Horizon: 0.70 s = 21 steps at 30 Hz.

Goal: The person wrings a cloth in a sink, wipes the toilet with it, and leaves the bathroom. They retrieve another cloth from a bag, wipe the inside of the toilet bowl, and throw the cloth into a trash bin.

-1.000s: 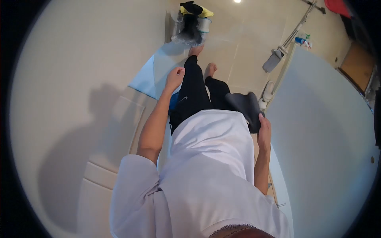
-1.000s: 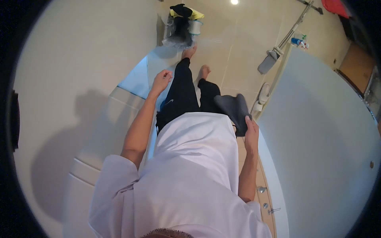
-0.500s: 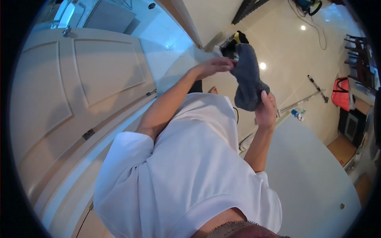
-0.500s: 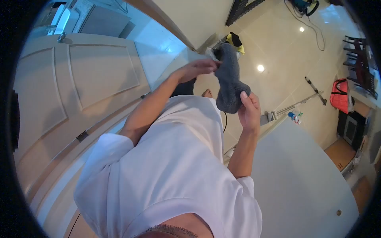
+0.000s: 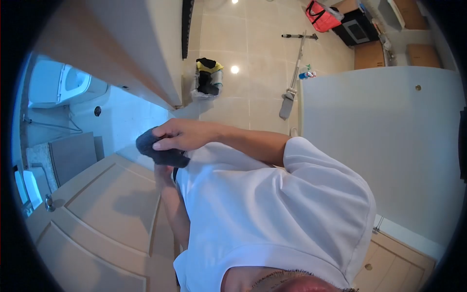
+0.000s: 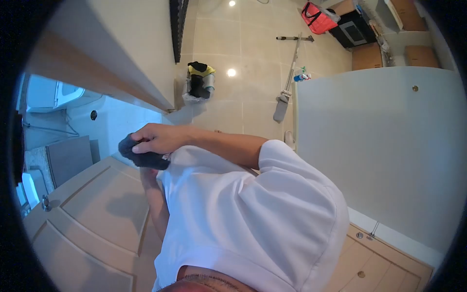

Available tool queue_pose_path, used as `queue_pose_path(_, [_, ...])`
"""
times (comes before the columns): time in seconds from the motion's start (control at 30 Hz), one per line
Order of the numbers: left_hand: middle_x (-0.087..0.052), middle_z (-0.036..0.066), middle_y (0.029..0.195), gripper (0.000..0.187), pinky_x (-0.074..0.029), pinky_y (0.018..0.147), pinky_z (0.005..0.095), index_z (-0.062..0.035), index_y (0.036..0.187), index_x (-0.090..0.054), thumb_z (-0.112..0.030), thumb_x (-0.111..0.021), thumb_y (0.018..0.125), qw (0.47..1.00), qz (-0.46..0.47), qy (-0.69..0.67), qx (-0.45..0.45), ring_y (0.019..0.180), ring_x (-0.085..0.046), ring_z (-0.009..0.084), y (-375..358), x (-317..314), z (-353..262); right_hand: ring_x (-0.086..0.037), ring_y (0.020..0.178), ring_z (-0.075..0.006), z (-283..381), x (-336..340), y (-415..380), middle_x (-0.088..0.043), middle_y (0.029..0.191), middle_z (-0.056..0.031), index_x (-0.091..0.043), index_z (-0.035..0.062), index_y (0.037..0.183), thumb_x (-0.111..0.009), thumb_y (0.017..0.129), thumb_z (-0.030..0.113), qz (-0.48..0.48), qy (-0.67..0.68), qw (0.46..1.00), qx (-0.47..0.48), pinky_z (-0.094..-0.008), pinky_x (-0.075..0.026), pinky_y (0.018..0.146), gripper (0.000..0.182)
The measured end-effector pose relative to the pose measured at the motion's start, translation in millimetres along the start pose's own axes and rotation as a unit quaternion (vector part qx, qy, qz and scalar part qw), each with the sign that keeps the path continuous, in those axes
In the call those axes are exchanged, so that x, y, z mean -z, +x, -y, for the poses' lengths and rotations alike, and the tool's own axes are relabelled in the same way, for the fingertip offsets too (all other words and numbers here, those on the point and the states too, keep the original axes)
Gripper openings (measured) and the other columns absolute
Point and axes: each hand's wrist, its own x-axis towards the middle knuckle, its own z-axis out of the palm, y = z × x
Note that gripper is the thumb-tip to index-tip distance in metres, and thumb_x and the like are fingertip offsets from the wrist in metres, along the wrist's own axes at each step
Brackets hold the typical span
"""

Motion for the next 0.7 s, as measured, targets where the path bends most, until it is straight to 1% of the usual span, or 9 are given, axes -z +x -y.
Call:
queue_pose_path(0.13, [-0.038, 0.01, 0.158, 0.077, -0.037, 0.118, 0.0432, -0.0083, 0.157, -0.031, -0.049, -0.062, 0.1, 0.98, -0.043, -0.192, -0.042, 0.14, -0.045, 0.0244, -60.6, 66.9, -61.9, -0.053, 0.078, -0.0097, 24.9, -39.5, 49.3, -0.062, 0.079, -0.0044, -0.063, -0.0011, 0.097, -0.06, 0.102, 0.023, -0.072, -0.012, 0.997, 0.013, -0.0327, -0.049, 0.073, 0.025])
queue_pose_path(0.17, [-0.044, 0.011, 0.153, 0.077, -0.042, 0.113, 0.0415, -0.0063, 0.153, -0.038, -0.051, -0.067, 0.096, 0.985, -0.055, -0.156, -0.055, 0.133, -0.051, 0.0233, -77.2, 66.9, -86.1, -0.057, 0.07, -0.0059, 15.4, -42.5, 64.5, -0.065, 0.081, -0.0003, -0.065, 0.0014, 0.108, -0.058, 0.105, 0.027, -0.097, -0.06, 0.993, 0.014, -0.0275, -0.049, 0.057, 0.027])
queue_pose_path(0.2, [-0.051, 0.011, 0.148, 0.078, -0.047, 0.108, 0.0398, -0.0043, 0.149, -0.045, -0.053, -0.071, 0.093, 0.988, -0.067, -0.118, -0.068, 0.126, -0.057, 0.0222, -93.7, 57.2, -114.8, -0.061, 0.073, -0.0068, 19.1, -47.7, 76.3, -0.067, 0.083, -0.0014, -0.065, 0.0011, 0.109, -0.059, 0.105, 0.026, -0.132, -0.006, 0.991, 0.003, -0.0271, -0.052, 0.061, 0.026])
queue_pose_path(0.27, [-0.071, 0.006, 0.116, 0.058, -0.05, 0.092, 0.0314, 0.001, 0.128, -0.066, -0.043, -0.076, 0.092, 0.944, -0.077, 0.315, -0.062, 0.1, -0.063, 0.0131, -129.7, 45.0, -177.7, -0.069, 0.083, -0.01, 7.3, -51.9, 103.8, -0.071, 0.091, -0.005, -0.066, -0.0005, 0.111, -0.059, 0.105, 0.022, -0.199, 0.054, 0.977, 0.045, -0.0256, -0.057, 0.072, 0.024])
queue_pose_path(0.3, [-0.071, 0.004, 0.106, 0.053, -0.049, 0.09, 0.0295, 0.0024, 0.12, -0.069, -0.041, -0.076, 0.092, 0.937, -0.127, 0.313, -0.088, 0.098, -0.063, 0.0121, -150.7, 38.7, -190.1, -0.05, 0.071, -0.0029, 30.9, -63.3, 111.8, -0.055, 0.074, 0.0053, -0.062, 0.0031, 0.086, -0.06, 0.104, 0.026, -0.234, 0.072, 0.968, 0.049, -0.0264, -0.043, 0.061, 0.029])
queue_pose_path(0.33, [-0.072, 0.001, 0.097, 0.049, -0.048, 0.088, 0.0275, 0.0037, 0.112, -0.073, -0.04, -0.076, 0.092, 0.927, -0.177, 0.309, -0.114, 0.095, -0.063, 0.0111, -166.2, 29.6, -201.4, -0.049, 0.071, -0.0027, 17.7, -53.2, 121.5, -0.055, 0.074, 0.0059, -0.062, 0.0034, 0.086, -0.061, 0.104, 0.026, -0.245, 0.014, 0.968, 0.058, -0.0258, -0.042, 0.06, 0.029])
queue_pose_path(0.4, [-0.07, -0.001, 0.095, 0.039, -0.047, 0.091, 0.0269, 0.0043, 0.108, -0.073, -0.032, -0.076, 0.092, 0.871, -0.236, 0.423, -0.079, 0.099, -0.061, 0.0106, -166.5, 12.4, -270.0, -0.045, 0.069, -0.0023, 19.3, -55.0, 141.5, -0.051, 0.073, 0.0074, -0.061, 0.0041, 0.085, -0.062, 0.104, 0.025, -0.259, 0.005, 0.961, 0.098, -0.0241, -0.039, 0.058, 0.029])
queue_pose_path(0.6, [-0.065, 0.006, 0.121, 0.032, -0.044, 0.099, 0.0285, 0.0011, 0.11, -0.074, -0.027, -0.071, 0.095, 0.837, -0.22, 0.38, -0.326, 0.114, -0.058, 0.0127, -158.4, -3.8, -310.9, -0.048, 0.075, -0.0044, 9.0, -45.2, 203.2, -0.06, 0.079, 0.005, -0.069, 0.0007, 0.092, -0.066, 0.101, 0.026, -0.3, -0.164, 0.935, 0.089, -0.0231, -0.042, 0.068, 0.027])
queue_pose_path(0.7, [-0.056, 0.011, 0.14, 0.047, -0.043, 0.105, 0.0315, 0.0, 0.136, -0.06, -0.023, -0.069, 0.096, 0.892, -0.149, 0.222, -0.364, 0.125, -0.054, 0.0194, -129.9, -31.9, -323.3, -0.054, 0.078, -0.0057, -4.4, -31.1, 241.2, -0.063, 0.082, 0.0043, -0.071, 0.0018, 0.1, -0.063, 0.103, 0.026, -0.223, -0.053, 0.972, 0.044, -0.0247, -0.046, 0.072, 0.026])
